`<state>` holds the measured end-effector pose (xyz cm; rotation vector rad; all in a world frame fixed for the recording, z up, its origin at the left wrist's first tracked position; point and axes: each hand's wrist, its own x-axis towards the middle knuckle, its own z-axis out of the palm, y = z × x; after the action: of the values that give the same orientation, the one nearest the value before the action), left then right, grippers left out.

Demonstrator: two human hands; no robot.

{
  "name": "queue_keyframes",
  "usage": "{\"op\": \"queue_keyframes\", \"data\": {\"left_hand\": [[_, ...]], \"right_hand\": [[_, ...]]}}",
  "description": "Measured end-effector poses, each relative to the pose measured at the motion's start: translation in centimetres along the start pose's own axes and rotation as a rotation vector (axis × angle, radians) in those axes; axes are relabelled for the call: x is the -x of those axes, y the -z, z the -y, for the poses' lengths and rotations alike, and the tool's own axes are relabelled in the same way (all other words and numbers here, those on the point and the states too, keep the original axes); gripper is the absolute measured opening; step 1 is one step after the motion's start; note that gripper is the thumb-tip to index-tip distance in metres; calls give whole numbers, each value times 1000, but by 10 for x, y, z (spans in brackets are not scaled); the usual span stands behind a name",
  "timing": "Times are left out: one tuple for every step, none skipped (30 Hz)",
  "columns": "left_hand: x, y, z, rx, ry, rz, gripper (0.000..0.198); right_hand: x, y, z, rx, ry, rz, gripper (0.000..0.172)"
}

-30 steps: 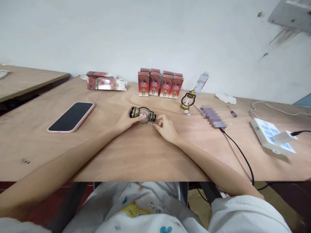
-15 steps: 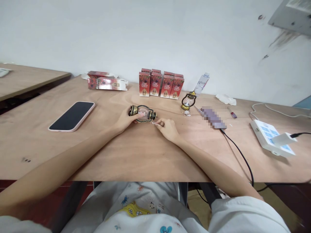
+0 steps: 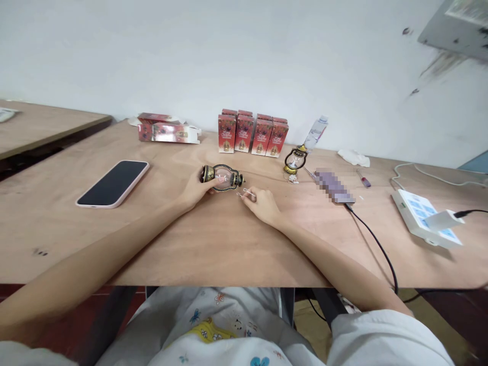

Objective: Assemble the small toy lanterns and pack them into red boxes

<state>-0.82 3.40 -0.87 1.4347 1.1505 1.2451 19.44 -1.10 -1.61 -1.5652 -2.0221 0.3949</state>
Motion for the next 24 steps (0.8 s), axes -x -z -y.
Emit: {"op": "queue_keyframes", "data": {"left_hand": [[0, 0, 0, -2, -1, -1, 52], [0, 0, 0, -3, -2, 0, 52], [0, 0, 0, -3, -2, 1, 52], [0, 0, 0, -3, -1, 3, 52], [-1, 0, 1, -4, 1, 4, 52], [-1, 0, 1, -6, 3, 6, 52], [-1, 0, 1, -7, 5, 7, 53], [-1, 0, 1, -9, 7, 11, 53], [-1, 0, 1, -12, 8, 13, 53], [-1, 0, 1, -17, 7, 14, 53], [-1, 0, 1, -20, 6, 16, 53], [0, 0, 1, -23, 3, 19, 53], [0, 0, 0, -24, 1, 21, 53], [1, 0, 0, -25, 2, 27, 53], [1, -1, -1, -25, 4, 31, 53], [2, -1, -1, -24, 6, 33, 53], [2, -1, -2, -24, 7, 34, 53], [3, -1, -2, -25, 8, 34, 52], [3, -2, -2, -27, 8, 35, 52], [3, -2, -3, -31, 7, 36, 52], [3, -2, -3, -39, 6, 36, 51], [3, -2, -3, -50, 4, 38, 51], [3, -2, -3, -61, 1, 40, 50], [3, -2, -3, -70, -1, 44, 50]], "right_hand": [[0, 0, 1, -33, 13, 0, 11], [1, 1, 1, -66, 30, 1, 11], [1, 1, 2, -94, 48, 5, 12], [2, 1, 2, -116, 65, 13, 13], [2, 2, 3, -130, 79, 22, 14], [3, 2, 3, -138, 86, 32, 16], [3, 2, 4, -140, 91, 39, 17], [3, 3, 5, -135, 93, 43, 19], [3, 3, 5, -123, 91, 44, 20], [3, 3, 5, -106, 87, 45, 21], [3, 3, 6, -89, 82, 49, 22], [2, 3, 6, -74, 77, 56, 23], [2, 3, 6, -63, 74, 67, 24], [2, 3, 6, -57, 73, 79, 24], [2, 2, 6, -55, 75, 91, 24], [2, 2, 6, -56, 80, 102, 24], [2, 1, 6, -57, 87, 109, 23], [3, 1, 6, -55, 94, 113, 23], [3, 0, 6, -49, 101, 114, 23], [3, 0, 5, -40, 109, 112, 24], [3, 0, 5, -28, 113, 111, 25], [4, 0, 5, -16, 113, 109, 26], [4, 0, 5, -6, 109, 105, 26], [4, 0, 5, 0, 103, 102, 26]]}}
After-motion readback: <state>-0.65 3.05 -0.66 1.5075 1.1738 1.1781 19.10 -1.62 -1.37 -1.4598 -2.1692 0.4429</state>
